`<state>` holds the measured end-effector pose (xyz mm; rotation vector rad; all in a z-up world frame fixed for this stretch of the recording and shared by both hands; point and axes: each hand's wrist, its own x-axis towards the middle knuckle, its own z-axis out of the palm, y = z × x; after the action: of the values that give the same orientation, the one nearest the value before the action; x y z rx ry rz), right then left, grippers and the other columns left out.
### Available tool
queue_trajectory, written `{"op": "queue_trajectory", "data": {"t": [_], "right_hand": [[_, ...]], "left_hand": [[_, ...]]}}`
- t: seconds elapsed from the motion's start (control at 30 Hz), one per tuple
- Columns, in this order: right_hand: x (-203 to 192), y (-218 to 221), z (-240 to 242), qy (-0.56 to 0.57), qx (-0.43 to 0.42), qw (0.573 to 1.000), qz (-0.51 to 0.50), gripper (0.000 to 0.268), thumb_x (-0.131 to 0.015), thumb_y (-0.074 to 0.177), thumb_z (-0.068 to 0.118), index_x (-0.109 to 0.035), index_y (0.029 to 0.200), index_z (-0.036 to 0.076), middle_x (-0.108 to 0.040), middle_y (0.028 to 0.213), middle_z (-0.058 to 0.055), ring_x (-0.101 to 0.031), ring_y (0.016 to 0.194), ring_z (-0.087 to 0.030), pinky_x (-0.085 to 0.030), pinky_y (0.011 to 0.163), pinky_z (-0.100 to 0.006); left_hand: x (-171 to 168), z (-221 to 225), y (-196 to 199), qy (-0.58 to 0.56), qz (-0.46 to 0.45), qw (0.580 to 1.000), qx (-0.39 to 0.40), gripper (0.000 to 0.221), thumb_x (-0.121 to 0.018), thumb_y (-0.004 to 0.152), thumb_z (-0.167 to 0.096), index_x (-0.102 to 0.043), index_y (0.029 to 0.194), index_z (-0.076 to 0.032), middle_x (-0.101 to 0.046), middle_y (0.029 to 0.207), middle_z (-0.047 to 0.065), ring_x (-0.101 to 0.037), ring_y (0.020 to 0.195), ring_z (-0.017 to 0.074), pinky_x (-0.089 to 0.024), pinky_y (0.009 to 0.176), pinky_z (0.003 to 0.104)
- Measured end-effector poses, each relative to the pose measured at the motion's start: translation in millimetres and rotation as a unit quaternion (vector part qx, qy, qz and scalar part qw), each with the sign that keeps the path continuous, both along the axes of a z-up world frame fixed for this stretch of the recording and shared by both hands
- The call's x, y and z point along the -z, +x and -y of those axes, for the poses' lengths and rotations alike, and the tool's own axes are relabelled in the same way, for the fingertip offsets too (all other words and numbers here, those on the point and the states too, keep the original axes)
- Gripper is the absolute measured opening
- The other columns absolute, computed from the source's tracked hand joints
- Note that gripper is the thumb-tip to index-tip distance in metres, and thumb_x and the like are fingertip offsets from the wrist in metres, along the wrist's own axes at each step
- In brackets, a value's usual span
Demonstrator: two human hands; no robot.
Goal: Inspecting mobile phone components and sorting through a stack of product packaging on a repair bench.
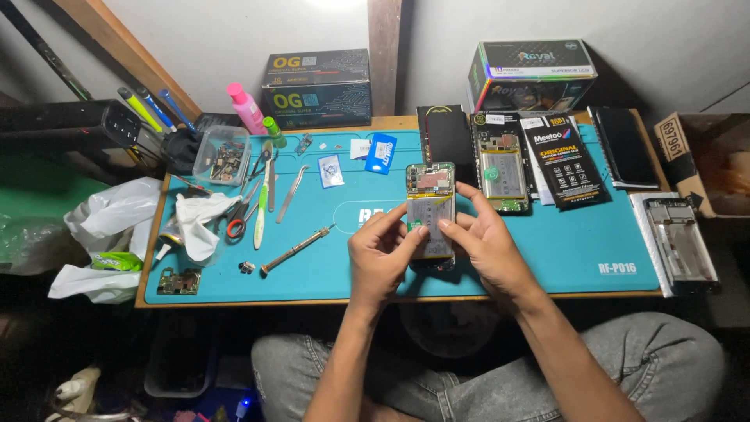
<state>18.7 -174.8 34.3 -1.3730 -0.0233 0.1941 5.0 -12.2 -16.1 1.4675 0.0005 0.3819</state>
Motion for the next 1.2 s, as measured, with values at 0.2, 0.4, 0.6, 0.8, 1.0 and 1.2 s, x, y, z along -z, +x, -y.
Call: {"op": "queue_trajectory", "data": {"t": [0.2,0.4,0.6,0.8,1.0,1.2], "right_hand": [[22,4,6,0.015,0.030,0.999,-0.014,0.066,-0.072,0.097,-0.003,-0.047,0.157,0.008,-0.076,0.105,-0.019,-0.080,0.090,-0.029,-0.070,0.079,-0.045],[3,0,-2,0.044,0.064,0.995,-0.059,0.061,-0.069,0.100,0.000,-0.050,0.157,0.012,-0.074,0.105,-0.016,-0.079,0.093,-0.027,-0.070,0.082,-0.045],[-1,2,-3,0.070,0.103,0.990,-0.070,0.060,-0.069,0.101,0.005,-0.047,0.156,0.016,-0.071,0.110,-0.013,-0.077,0.098,-0.025,-0.068,0.086,-0.045],[11,0,-11,0.093,0.120,0.988,-0.038,0.063,-0.063,0.104,0.002,-0.037,0.158,0.023,-0.067,0.114,-0.016,-0.077,0.103,-0.028,-0.067,0.090,-0.050],[7,-6,-10,0.104,0.108,0.989,0.012,0.065,-0.065,0.103,0.005,-0.036,0.159,0.021,-0.068,0.117,-0.018,-0.077,0.104,-0.028,-0.068,0.090,-0.048],[3,-8,-6,0.124,0.031,0.992,0.010,0.062,-0.061,0.105,0.017,-0.040,0.163,0.023,-0.068,0.136,-0.024,-0.069,0.119,-0.027,-0.059,0.103,-0.047]], "left_hand": [[-15,1,-7,0.057,0.037,0.996,-0.055,0.054,-0.099,0.075,-0.009,-0.081,0.125,-0.005,-0.064,0.084,0.005,-0.059,0.064,0.0095,-0.049,0.048,0.021],[-6,-2,-5,0.024,-0.038,0.999,0.019,0.036,-0.083,0.094,-0.012,-0.077,0.128,-0.005,-0.076,0.086,0.008,-0.066,0.073,0.0100,-0.056,0.060,0.023],[-33,3,-11,0.130,0.090,0.987,-0.023,0.057,-0.090,0.086,-0.015,-0.071,0.139,-0.008,-0.069,0.120,0.014,-0.073,0.089,0.0281,-0.061,0.069,0.035],[-22,13,-16,0.276,0.200,0.938,-0.057,0.055,-0.095,0.081,-0.027,-0.077,0.128,-0.008,-0.064,0.138,0.020,-0.070,0.116,0.0383,-0.061,0.098,0.047],[-23,13,-16,0.261,0.226,0.937,-0.053,0.052,-0.092,0.084,-0.023,-0.077,0.131,-0.006,-0.067,0.137,0.022,-0.072,0.117,0.0380,-0.063,0.097,0.044],[-30,9,-20,0.187,0.208,0.959,-0.033,0.050,-0.089,0.087,-0.022,-0.077,0.133,-0.006,-0.072,0.133,0.019,-0.076,0.114,0.0354,-0.065,0.094,0.042]]}}
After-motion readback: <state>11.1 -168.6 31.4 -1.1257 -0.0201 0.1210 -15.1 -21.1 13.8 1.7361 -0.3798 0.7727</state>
